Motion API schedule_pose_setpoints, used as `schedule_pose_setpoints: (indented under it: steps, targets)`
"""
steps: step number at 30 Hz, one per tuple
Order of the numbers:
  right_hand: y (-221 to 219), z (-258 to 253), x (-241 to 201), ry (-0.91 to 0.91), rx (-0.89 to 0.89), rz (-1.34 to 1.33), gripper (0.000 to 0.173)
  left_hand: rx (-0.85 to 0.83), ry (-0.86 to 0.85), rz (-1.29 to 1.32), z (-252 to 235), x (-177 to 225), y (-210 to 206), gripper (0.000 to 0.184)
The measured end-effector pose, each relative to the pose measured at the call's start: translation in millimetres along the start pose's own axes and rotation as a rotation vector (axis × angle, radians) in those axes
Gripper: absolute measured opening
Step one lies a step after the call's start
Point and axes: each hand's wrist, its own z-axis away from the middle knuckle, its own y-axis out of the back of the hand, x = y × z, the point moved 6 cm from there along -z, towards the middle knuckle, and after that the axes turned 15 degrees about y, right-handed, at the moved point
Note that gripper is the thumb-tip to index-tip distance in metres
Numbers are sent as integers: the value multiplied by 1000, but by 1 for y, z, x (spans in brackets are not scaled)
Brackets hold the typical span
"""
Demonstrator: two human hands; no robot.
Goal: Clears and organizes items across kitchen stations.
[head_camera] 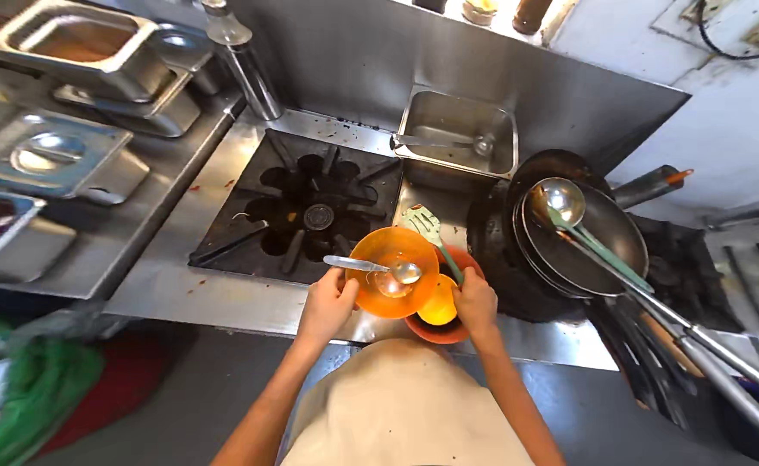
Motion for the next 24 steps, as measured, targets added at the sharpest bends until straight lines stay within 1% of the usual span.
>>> schedule_pose_setpoints:
  steps: [2, 5, 10, 12, 15, 17, 20, 24]
  targets:
    - [1, 2, 2, 50, 68, -34, 24, 27, -20, -31, 5, 8, 2, 22]
    - [6, 3, 2, 96, 146, -48, 25, 81, -28, -74, 9, 12, 10, 24]
    - [-3, -6, 1, 51, 7, 36, 27, 144, -22, -52, 18, 6, 24, 24]
    - [2, -9, 4, 44, -14, -4, 26, 167, -23, -31, 20, 2, 29, 25]
    - [23, -5, 14, 52, -14, -124, 30, 197, -37, -25, 27, 0, 32, 25]
    - [47, 8, 20, 74, 67, -183, 30, 196, -39, -32, 30, 0, 30, 26]
    - [88, 29, 32, 91, 218, -176, 27, 162, -35, -45, 30, 4, 18, 25]
    - [129, 48, 53, 82, 410, -119, 29, 51, -20, -75, 24, 13, -14, 25]
